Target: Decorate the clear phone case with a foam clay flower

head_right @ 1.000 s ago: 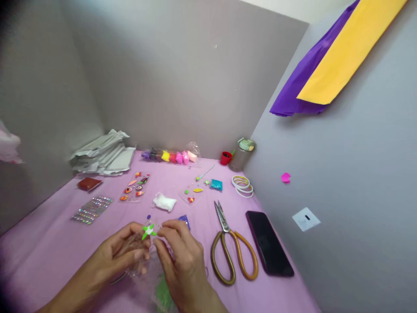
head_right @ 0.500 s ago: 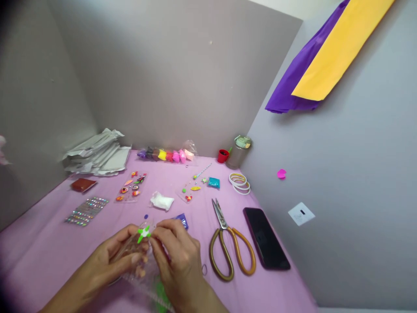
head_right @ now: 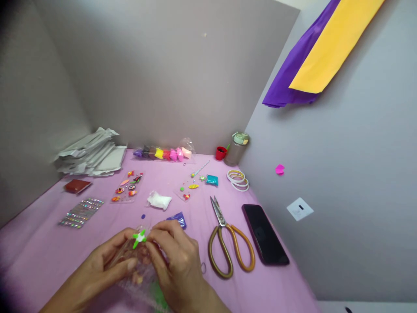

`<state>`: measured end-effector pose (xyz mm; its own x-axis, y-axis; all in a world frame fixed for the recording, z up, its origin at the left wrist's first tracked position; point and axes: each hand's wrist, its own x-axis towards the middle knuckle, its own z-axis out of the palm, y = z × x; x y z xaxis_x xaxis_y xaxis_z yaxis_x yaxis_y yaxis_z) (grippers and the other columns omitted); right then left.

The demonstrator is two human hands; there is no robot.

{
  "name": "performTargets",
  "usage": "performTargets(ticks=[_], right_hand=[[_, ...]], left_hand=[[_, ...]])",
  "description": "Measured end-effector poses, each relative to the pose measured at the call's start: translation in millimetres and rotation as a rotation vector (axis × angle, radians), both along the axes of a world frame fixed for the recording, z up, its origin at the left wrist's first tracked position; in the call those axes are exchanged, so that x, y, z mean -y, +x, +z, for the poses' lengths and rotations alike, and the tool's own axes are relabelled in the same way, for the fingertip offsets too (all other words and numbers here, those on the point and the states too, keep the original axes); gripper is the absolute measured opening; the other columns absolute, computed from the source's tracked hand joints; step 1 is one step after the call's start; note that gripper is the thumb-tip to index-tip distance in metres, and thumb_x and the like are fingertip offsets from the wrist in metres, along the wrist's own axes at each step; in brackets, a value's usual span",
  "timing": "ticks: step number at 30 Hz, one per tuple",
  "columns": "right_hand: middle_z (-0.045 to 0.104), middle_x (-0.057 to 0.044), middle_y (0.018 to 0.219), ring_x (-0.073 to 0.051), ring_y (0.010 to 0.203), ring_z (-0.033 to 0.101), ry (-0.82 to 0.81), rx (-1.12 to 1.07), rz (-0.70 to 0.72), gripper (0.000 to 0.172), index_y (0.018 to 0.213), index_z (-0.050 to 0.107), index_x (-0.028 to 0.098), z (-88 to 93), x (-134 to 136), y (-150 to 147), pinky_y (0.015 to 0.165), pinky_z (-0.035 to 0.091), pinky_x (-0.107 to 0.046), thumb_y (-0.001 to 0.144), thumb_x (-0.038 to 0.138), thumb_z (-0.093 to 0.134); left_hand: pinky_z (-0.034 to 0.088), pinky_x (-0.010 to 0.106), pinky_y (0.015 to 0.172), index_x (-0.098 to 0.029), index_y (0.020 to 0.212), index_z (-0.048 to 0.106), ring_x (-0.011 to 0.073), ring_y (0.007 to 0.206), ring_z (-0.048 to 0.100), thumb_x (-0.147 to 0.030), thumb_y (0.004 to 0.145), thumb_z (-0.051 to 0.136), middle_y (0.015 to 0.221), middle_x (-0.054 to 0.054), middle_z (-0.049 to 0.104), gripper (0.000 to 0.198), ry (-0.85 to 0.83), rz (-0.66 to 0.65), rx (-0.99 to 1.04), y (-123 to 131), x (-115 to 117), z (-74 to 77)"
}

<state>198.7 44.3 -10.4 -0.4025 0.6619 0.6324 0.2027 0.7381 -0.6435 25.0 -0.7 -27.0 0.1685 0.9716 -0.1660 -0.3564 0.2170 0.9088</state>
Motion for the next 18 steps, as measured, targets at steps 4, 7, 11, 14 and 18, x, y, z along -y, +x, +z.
performTargets(ticks=[4,7,11,14,18], right_hand=[[0.067,-0.012,0.095,-0.019,0.088,0.069,0.022,0.005,-0.012,0.018,0.101,0.069,0.013,0.7,0.4,-0.2,0.076,0.057,-0.025,0.09,0.001,0.059],[0.068,-0.012,0.095,-0.019,0.088,0.069,0.032,0.022,-0.024,0.018,0.102,0.069,0.012,0.0,0.4,0.2,0.077,0.058,-0.026,0.091,0.002,0.059],[0.068,-0.012,0.095,-0.019,0.087,0.07,0.041,0.025,-0.03,0.016,0.102,0.068,0.013,-0.4,-0.7,1.6,0.077,0.059,-0.027,0.092,0.004,0.06],[0.069,-0.012,0.095,-0.02,0.089,0.07,0.052,0.013,-0.03,0.016,0.103,0.068,0.013,-0.9,-1.4,2.4,0.078,0.059,-0.028,0.092,0.006,0.061],[0.069,-0.012,0.096,-0.019,0.089,0.07,0.039,0.026,-0.024,0.017,0.103,0.07,0.014,-1.0,-0.5,2.4,0.078,0.06,-0.027,0.092,0.006,0.06]], left_hand=[[0.055,0.026,0.073,-0.024,0.098,0.07,0.0173,0.076,0.065,-0.037,0.079,0.081,0.082,-0.001,0.069,0.025,0.006,-0.013,-0.01,0.0,-0.4,-1.3],[0.054,0.023,0.069,-0.024,0.096,0.072,0.0161,0.073,0.065,-0.038,0.076,0.083,0.079,-0.002,0.069,0.027,-0.023,0.021,-0.006,1.6,-0.3,-0.4],[0.054,0.024,0.069,-0.024,0.099,0.072,0.0156,0.071,0.064,-0.038,0.077,0.082,0.08,-0.001,0.07,0.027,-0.012,0.005,-0.028,0.7,0.1,-4.3],[0.053,0.024,0.071,-0.025,0.102,0.071,0.0161,0.073,0.065,-0.037,0.078,0.081,0.082,-0.002,0.07,0.028,-0.015,0.008,-0.049,-1.6,0.7,-8.0],[0.054,0.025,0.07,-0.025,0.102,0.071,0.0167,0.071,0.065,-0.037,0.078,0.081,0.081,-0.002,0.069,0.029,-0.015,0.006,-0.076,-1.3,1.0,-6.4]])
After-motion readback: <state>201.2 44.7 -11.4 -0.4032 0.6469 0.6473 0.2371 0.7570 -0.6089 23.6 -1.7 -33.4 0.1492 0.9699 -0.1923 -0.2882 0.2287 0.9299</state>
